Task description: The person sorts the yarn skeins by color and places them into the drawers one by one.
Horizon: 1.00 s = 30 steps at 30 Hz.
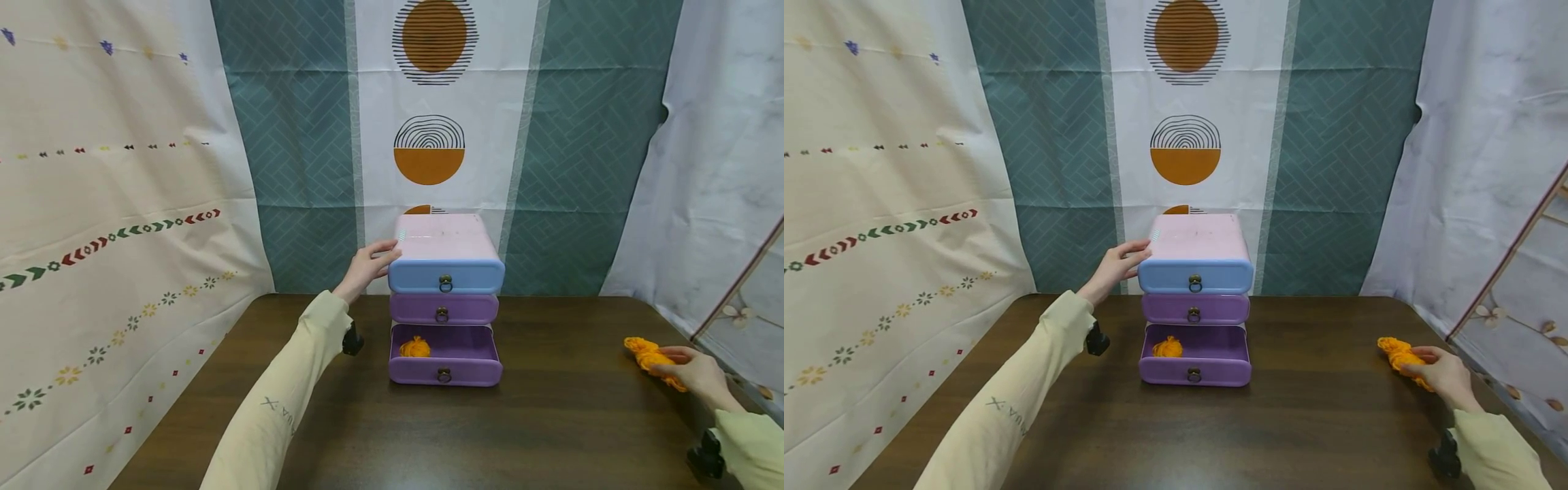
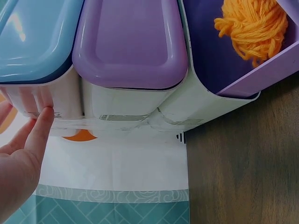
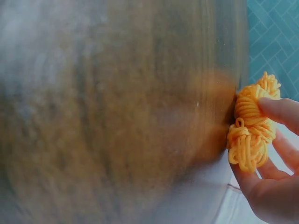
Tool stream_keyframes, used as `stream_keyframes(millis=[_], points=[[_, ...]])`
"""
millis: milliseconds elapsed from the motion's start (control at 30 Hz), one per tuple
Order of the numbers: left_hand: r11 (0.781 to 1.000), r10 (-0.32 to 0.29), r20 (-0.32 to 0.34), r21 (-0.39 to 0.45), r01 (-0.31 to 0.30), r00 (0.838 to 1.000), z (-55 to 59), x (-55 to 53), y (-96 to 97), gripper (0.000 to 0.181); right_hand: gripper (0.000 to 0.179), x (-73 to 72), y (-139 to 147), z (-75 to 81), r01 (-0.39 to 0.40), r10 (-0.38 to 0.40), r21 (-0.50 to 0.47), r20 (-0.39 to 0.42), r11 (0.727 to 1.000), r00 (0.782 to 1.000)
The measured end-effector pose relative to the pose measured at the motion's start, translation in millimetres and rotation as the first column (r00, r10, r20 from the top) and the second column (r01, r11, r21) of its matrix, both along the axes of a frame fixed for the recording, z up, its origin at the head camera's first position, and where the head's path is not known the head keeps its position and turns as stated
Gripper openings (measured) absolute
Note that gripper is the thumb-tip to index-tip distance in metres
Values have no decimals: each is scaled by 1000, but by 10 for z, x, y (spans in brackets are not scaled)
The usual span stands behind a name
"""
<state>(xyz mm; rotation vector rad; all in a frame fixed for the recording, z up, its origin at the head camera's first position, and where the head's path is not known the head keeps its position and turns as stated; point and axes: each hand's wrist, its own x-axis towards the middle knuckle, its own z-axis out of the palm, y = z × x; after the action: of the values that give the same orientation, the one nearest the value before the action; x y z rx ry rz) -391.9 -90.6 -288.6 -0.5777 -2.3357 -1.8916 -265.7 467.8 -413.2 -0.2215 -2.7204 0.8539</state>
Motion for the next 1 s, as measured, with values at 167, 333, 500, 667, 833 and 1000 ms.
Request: stream_keyframes(millis=[167, 333, 500, 667, 833, 1000], points=[[1000, 2, 3, -4, -2, 1000, -6, -8, -1, 48, 52, 9, -7, -2, 19, -19, -3, -6, 1000, 1000], [1000, 1, 8, -6, -1, 1000, -5, 8, -1, 48, 45, 21, -30, 3, 25, -24, 11, -33, 1000, 999], [1000, 2, 3, -9, -2, 1000, 0, 21, -6, 47, 43, 5, -78, 28, 19, -18, 18, -48, 1000, 999], [1000, 3, 3, -7, -3, 1000, 4, 25, 1, 47, 43, -5, -147, 74, -4, 5, 8, -51, 1000, 999], [1000, 5, 10, -11, -5, 1000, 11, 28, 2, 48, 47, -10, -260, 144, -42, 42, -11, -39, 999, 998], [1000, -10, 40, -2, 10, 999, 46, 42, -12, 49, 43, -28, -383, 208, -85, 84, -10, -66, 996, 994]])
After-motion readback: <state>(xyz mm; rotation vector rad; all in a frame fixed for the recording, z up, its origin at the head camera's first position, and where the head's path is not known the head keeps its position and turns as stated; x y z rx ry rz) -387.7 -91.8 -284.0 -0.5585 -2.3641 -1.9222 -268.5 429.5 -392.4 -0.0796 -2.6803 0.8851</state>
